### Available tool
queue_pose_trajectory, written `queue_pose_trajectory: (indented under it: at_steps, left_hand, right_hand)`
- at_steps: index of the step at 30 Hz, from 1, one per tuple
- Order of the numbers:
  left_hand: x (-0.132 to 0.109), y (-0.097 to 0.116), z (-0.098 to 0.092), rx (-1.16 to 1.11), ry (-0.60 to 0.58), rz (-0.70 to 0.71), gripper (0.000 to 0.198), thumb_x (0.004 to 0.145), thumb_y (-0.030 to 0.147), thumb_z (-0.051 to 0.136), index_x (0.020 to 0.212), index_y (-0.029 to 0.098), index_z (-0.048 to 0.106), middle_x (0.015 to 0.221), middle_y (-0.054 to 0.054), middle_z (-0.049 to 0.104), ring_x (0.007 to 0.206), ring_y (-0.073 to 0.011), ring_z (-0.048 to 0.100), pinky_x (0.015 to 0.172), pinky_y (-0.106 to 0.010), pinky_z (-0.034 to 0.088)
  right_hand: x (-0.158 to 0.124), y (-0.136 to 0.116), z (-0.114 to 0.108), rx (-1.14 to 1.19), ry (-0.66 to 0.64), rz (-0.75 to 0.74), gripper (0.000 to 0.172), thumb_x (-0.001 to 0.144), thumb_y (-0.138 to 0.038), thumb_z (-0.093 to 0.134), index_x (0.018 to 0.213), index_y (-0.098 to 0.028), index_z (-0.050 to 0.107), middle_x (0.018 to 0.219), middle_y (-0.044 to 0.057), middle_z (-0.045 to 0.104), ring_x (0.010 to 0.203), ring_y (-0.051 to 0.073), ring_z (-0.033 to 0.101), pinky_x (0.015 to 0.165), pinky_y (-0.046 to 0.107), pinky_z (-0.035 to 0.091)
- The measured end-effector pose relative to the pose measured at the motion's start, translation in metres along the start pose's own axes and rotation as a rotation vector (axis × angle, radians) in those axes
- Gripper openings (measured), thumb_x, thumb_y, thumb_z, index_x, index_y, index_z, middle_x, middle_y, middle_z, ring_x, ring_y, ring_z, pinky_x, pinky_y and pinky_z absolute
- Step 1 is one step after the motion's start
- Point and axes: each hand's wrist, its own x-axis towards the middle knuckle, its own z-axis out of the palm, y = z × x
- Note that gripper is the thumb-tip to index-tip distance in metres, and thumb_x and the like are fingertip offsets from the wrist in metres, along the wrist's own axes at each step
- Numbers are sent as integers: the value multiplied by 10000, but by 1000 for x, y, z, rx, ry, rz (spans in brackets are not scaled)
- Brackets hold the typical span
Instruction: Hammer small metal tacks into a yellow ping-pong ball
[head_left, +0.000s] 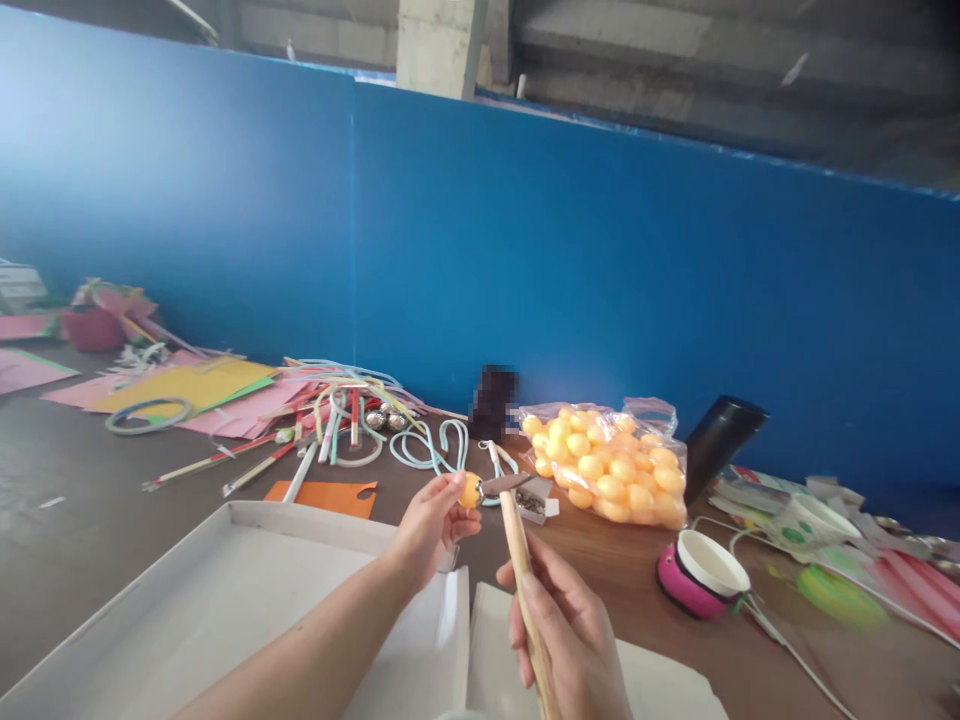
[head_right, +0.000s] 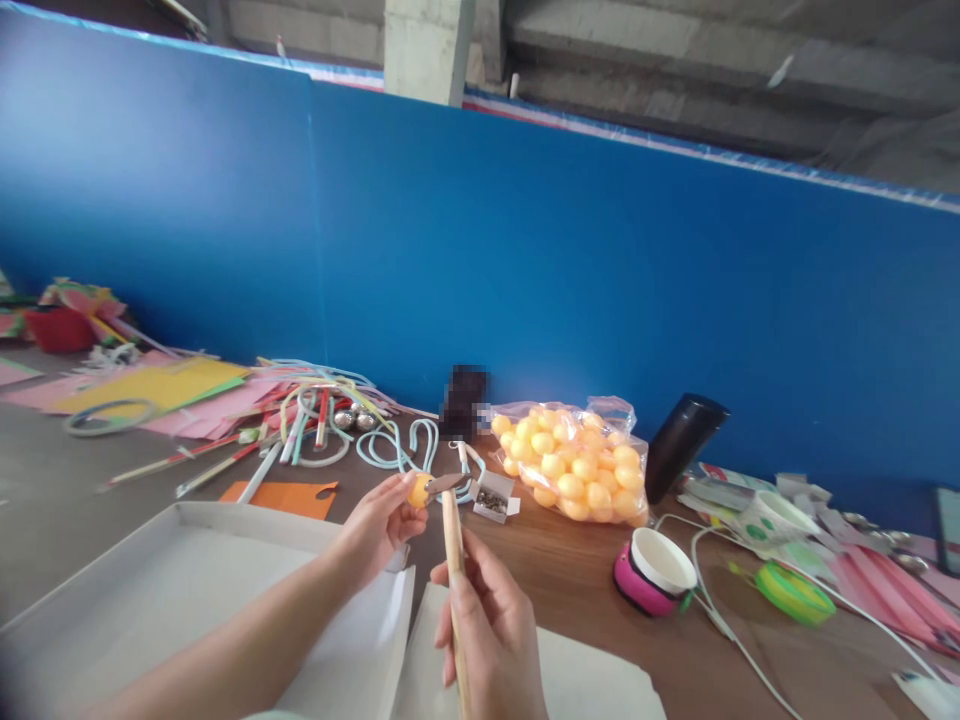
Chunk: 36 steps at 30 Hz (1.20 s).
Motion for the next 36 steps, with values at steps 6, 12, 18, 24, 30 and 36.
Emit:
queue_pose_trajectory:
  at_steps: [6, 12, 18, 24, 30, 36]
  left_hand:
    - [0, -1, -1, 14, 0, 0, 241, 763, 350, 607, 860, 139, 545, 679, -1, 561, 527, -70, 565, 473, -165, 498]
    - [0, -2, -1, 10, -8, 3, 238, 762, 344, 609, 856, 132, 553, 697, -11, 571, 524, -70, 564, 470, -170, 501]
    - [0, -1, -2, -20, -8, -2, 239, 773, 343, 598, 850, 120, 557, 673, -19, 572, 538, -75, 566, 481, -171, 508]
    - [-1, 0, 0, -10, -44, 4, 240, 773, 346, 595, 844, 119, 567, 705, -24, 575, 534, -71, 557, 472, -172, 501]
    - [-2, 0, 0, 2, -52, 13, 246, 777, 352, 588, 861, 121, 572, 717, -22, 572, 534, -69, 555, 483, -172, 499]
    - [-1, 0, 0, -3, -26, 5, 235, 767, 342, 602, 848, 124, 564, 681, -13, 563, 528, -74, 558, 477, -174, 499]
  right_hand:
    - [1, -1, -1, -2, 10, 12, 493, 778, -420, 589, 1206, -188, 517, 799, 58, 600, 427, 73, 439, 302, 167, 340]
    - [2, 0, -1, -6, 10, 37, 480, 773, -415, 594, 1190, -185, 532, 770, 48, 594, 397, 61, 419, 297, 167, 332]
    - [1, -6, -4, 108, 58, -7, 474, 757, -399, 619, 1174, -188, 543, 811, 66, 607, 433, 76, 448, 300, 167, 347]
    - [-2, -4, -3, 68, -12, -1, 466, 764, -406, 609, 1176, -199, 550, 796, 53, 599, 373, 47, 420, 294, 165, 338]
    - [-2, -2, 0, 50, 25, -19, 494, 742, -421, 626, 1180, -203, 556, 813, 59, 603, 418, 69, 455, 285, 163, 351]
    - [-2, -2, 0, 17, 5, 0, 491, 752, -407, 620, 1188, -191, 550, 787, 55, 603, 404, 64, 441, 280, 159, 342]
